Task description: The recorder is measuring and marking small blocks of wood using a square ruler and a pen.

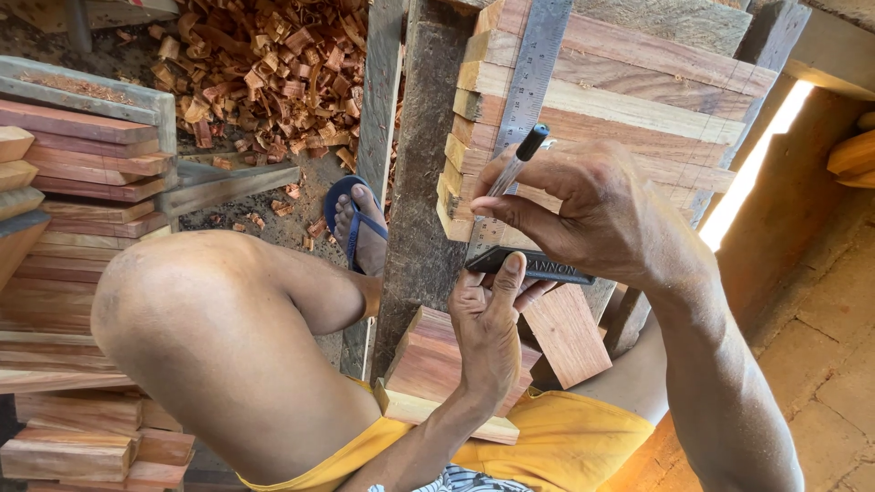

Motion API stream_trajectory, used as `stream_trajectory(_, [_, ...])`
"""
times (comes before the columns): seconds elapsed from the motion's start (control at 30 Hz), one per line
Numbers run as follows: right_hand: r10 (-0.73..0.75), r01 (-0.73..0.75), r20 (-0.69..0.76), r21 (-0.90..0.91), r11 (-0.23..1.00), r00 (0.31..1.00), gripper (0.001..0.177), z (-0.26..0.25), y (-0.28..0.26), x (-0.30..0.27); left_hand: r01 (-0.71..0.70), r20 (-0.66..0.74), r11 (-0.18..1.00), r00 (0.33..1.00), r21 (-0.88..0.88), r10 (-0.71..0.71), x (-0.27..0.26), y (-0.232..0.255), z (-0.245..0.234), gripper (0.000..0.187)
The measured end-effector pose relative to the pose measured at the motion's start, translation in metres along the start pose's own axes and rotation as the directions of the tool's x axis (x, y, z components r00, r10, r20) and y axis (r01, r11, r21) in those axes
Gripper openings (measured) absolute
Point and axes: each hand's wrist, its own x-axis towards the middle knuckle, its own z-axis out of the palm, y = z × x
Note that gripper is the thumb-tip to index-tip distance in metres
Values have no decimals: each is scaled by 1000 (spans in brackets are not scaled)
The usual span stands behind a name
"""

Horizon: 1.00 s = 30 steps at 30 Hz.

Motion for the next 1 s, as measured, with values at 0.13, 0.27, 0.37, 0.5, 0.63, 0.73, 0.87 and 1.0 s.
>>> stream_trajectory(0.13, [40,-39,20,-60,997,999,19,0,-1,1,-3,-2,1000,1000,24,3,0,-1,-1,31])
stream_trajectory(0.27, [48,-41,53,-124,991,997,18,-2,-4,3,6,-14,999,1000,38,-6,-1,4,4,31])
stream_trajectory(0.37, [-48,44,45,77,996,998,16,-3,-3,4,4,-18,999,1000,45,-3,-1,4,5,30])
stream_trajectory(0.5, [-79,81,46,-38,996,996,16,-4,0,6,16,-16,999,1000,49,-15,-1,5,5,30])
stream_trajectory(0.63, [-80,82,33,-66,994,996,15,-5,2,8,12,-15,999,1000,50,-11,-2,4,4,30])
stream_trajectory(0.73, [-19,20,27,-50,999,999,16,-7,-2,8,19,-25,999,1000,44,-18,-1,7,7,32])
stream_trajectory(0.87, [-22,21,-11,-25,999,1000,18,-8,-2,8,12,-19,999,1000,44,-11,-1,5,5,33])
stream_trajectory(1.0, [41,-40,11,-41,998,999,17,-7,-4,8,18,-30,999,999,47,-17,-2,6,7,33])
